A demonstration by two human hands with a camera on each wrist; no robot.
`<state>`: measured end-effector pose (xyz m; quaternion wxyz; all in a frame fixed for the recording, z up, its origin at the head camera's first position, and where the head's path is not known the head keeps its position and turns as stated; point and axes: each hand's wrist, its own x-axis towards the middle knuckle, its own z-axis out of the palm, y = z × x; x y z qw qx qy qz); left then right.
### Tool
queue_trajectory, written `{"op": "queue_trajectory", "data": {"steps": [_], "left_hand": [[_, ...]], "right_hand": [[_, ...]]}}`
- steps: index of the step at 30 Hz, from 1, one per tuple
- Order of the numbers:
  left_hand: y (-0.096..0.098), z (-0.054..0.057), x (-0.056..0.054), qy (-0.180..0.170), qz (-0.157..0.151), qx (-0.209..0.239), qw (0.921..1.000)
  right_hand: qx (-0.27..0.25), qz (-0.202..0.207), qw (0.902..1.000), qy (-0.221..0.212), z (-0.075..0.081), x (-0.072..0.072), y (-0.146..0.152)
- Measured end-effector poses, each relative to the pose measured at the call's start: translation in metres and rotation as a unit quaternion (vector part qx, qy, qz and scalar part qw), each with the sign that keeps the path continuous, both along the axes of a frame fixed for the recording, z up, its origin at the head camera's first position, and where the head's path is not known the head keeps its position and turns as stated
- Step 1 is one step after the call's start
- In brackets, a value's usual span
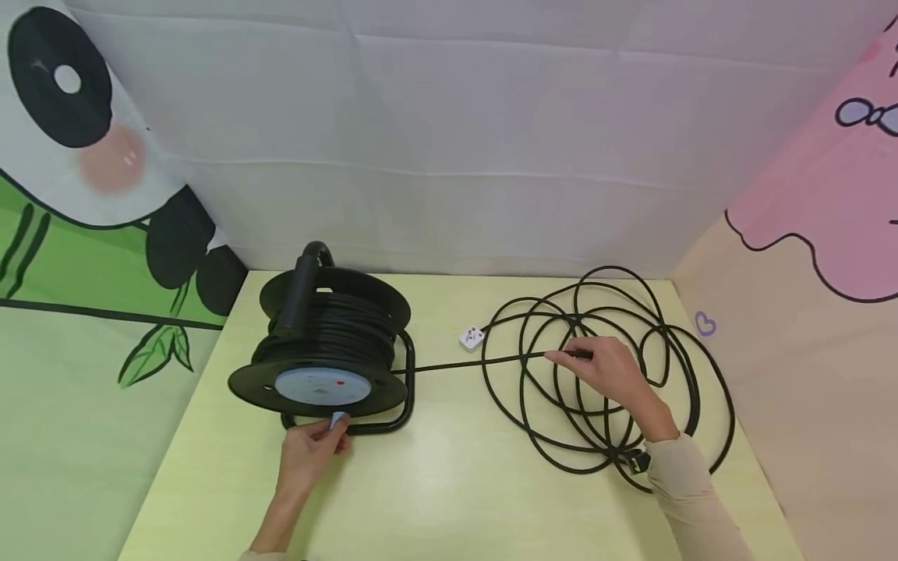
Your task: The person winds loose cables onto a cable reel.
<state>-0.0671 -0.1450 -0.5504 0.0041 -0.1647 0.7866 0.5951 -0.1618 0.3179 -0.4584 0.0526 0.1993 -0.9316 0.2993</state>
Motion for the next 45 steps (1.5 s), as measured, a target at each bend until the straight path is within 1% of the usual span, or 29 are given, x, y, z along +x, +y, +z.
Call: {"op": "queue_trajectory", "data": {"steps": [2,7,10,14,20,26,30,33,36,40,45], "left_hand": [[-0.004,0.000,0.000,0.000,0.005,-0.003,1.0000],[-0.013,0.000,-0.001,-0.002,0.012,-0.003,0.9999],[-0.021,0.001,0.000,-0.007,0.024,-0.004,0.9997],[-0.032,0.006,0.001,-0.003,0.041,-0.005,0.9991],[-0.045,0.012,0.002,-0.007,0.055,0.006,0.9984],[-0.058,0.023,0.003,-0.001,0.065,0.003,0.9979],[-0.066,0.032,0.004,-0.003,0.071,-0.001,0.9975],[-0.071,0.039,0.003,-0.008,0.082,-0.005,0.9966],[-0.074,0.045,0.003,-0.010,0.088,-0.007,0.9961],[-0.075,0.053,0.003,-0.014,0.094,-0.009,0.9954],[-0.079,0.067,0.005,-0.011,0.098,-0.026,0.9948]], "right_hand": [[-0.001,-0.014,0.9999,-0.006,0.000,-0.001,0.002],[0.002,-0.032,0.9992,-0.023,-0.003,-0.005,0.009],[-0.002,-0.048,0.9985,-0.026,-0.007,-0.007,0.019],[-0.015,-0.059,0.9976,-0.032,-0.012,-0.006,0.030],[-0.028,-0.067,0.9965,-0.040,-0.014,-0.004,0.036],[-0.030,-0.072,0.9959,-0.046,-0.015,-0.003,0.043],[-0.024,-0.083,0.9952,-0.047,-0.017,-0.002,0.047],[-0.024,-0.085,0.9948,-0.051,-0.019,-0.003,0.046],[-0.031,-0.083,0.9944,-0.058,-0.021,-0.005,0.042],[-0.023,-0.079,0.9945,-0.064,-0.021,-0.008,0.037],[-0.013,-0.077,0.9947,-0.067,-0.022,-0.011,0.036]]}}
